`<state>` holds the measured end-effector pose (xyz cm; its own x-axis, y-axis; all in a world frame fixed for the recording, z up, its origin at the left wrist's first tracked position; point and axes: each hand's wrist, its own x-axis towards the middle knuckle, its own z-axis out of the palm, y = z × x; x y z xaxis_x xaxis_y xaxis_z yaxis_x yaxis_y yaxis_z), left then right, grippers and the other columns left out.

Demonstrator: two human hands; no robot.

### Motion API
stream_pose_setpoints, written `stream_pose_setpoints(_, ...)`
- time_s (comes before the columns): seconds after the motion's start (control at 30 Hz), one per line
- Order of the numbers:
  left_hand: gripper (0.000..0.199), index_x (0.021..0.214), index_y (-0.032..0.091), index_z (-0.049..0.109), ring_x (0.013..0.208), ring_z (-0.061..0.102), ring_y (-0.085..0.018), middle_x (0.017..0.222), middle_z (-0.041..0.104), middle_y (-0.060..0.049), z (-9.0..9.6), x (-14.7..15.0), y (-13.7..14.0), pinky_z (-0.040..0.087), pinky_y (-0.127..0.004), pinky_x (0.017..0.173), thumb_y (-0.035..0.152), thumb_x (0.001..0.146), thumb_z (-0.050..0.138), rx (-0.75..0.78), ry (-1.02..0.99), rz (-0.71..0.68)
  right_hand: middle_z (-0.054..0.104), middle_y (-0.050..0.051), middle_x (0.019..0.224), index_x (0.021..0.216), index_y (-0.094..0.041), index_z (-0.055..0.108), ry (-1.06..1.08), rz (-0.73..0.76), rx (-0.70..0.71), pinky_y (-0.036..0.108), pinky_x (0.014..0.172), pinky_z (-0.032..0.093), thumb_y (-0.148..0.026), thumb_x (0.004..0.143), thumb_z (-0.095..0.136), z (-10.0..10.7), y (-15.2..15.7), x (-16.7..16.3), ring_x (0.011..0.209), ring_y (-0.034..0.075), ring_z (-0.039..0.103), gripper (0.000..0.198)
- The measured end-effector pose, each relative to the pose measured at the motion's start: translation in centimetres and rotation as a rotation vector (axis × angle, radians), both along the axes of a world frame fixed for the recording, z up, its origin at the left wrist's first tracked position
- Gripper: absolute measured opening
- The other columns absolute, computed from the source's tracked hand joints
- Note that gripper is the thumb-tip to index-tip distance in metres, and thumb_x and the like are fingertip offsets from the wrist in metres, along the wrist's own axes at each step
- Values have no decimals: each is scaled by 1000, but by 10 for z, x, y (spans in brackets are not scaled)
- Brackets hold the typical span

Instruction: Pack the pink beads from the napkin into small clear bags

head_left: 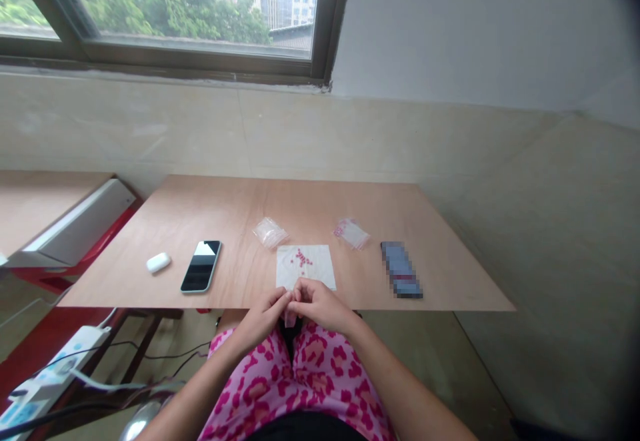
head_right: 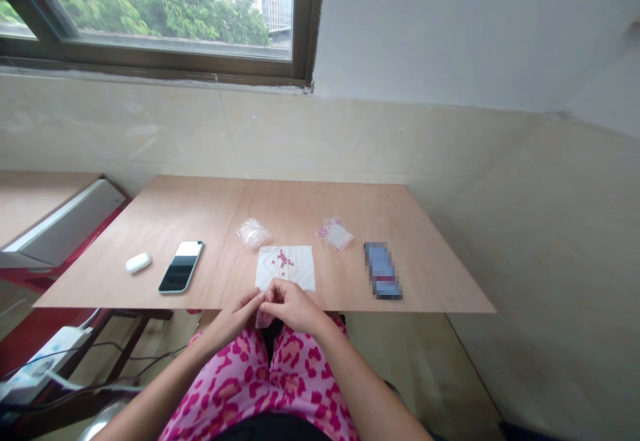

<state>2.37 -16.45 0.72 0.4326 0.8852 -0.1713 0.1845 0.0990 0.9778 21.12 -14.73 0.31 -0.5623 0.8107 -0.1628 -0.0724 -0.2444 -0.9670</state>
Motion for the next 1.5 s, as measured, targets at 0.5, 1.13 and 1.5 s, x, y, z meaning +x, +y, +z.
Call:
stream_pose_setpoints(0.5, 20, 73, 19, 49, 67, 50, -16, 70, 55, 1, -10, -1, 1, 38, -26, 64, 27, 92, 52, 153, 167, 9, 52, -5, 69, 74, -20, 47, -153, -32, 113, 22, 59, 38, -14, 75, 65, -3, -2, -3, 62, 11, 50, 19)
stream_pose_setpoints(1.13, 15, 65, 20, 48, 61, 48, -14, 61, 52, 3, -18, 3, -4, 33, -25, 59, 19, 79, 51, 209, 281, 165, 50, -5, 71, 73, -21, 44, -253, -53, 206, 22, 62, 41, -9, 74, 58, -4, -5, -6, 67, 12, 51, 18)
stream_pose_setpoints(1.5, 25, 67, 19, 52, 57, 49, -13, 59, 54, 3, -9, -1, 0, 39, -25, 58, 31, 89, 54, 69, 47, 213, 63, 3, 93, 95, -22, 71, -559, -71, 675, 27, 80, 45, -5, 88, 54, 25, -15, -4, 84, 16, 61, 25)
